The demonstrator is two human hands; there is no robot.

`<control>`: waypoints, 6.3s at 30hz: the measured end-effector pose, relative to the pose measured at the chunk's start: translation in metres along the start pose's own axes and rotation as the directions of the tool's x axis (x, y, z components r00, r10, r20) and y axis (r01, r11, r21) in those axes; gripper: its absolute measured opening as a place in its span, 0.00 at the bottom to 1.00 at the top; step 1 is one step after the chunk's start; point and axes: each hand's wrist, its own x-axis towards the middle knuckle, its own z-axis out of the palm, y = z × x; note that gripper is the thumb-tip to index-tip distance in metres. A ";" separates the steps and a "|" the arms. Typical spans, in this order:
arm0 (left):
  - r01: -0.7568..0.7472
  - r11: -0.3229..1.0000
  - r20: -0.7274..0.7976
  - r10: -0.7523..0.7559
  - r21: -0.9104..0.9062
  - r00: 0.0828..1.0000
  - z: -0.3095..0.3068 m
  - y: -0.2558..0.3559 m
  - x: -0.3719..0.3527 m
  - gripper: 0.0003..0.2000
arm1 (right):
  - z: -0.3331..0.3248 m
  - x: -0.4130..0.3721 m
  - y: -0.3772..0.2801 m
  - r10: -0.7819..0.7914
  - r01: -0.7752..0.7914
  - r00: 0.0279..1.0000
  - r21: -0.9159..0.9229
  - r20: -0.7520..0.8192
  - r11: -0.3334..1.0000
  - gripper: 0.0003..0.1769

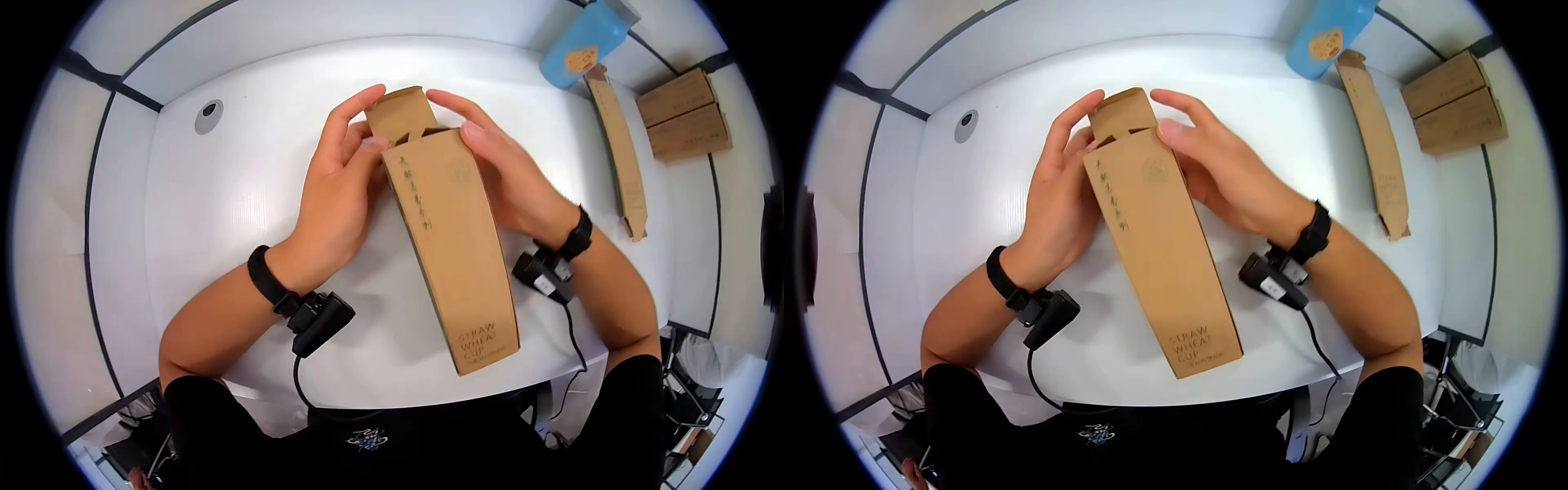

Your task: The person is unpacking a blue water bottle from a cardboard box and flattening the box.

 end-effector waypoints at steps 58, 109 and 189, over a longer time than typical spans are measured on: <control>-0.499 0.615 0.676 -0.078 0.611 0.733 0.098 0.049 -0.072 0.07 | -0.071 -0.002 0.028 -0.153 0.194 0.960 -0.167 0.233 0.967 0.32; -0.554 0.695 0.703 0.097 0.459 0.704 0.099 0.049 -0.103 0.08 | -0.039 0.003 0.012 0.035 -0.031 0.998 -0.065 0.048 0.997 0.28; -0.311 0.861 0.542 0.499 -0.403 0.676 0.087 -0.026 -0.091 0.24 | -0.038 0.006 0.007 0.043 -0.037 0.997 -0.106 0.057 0.994 0.27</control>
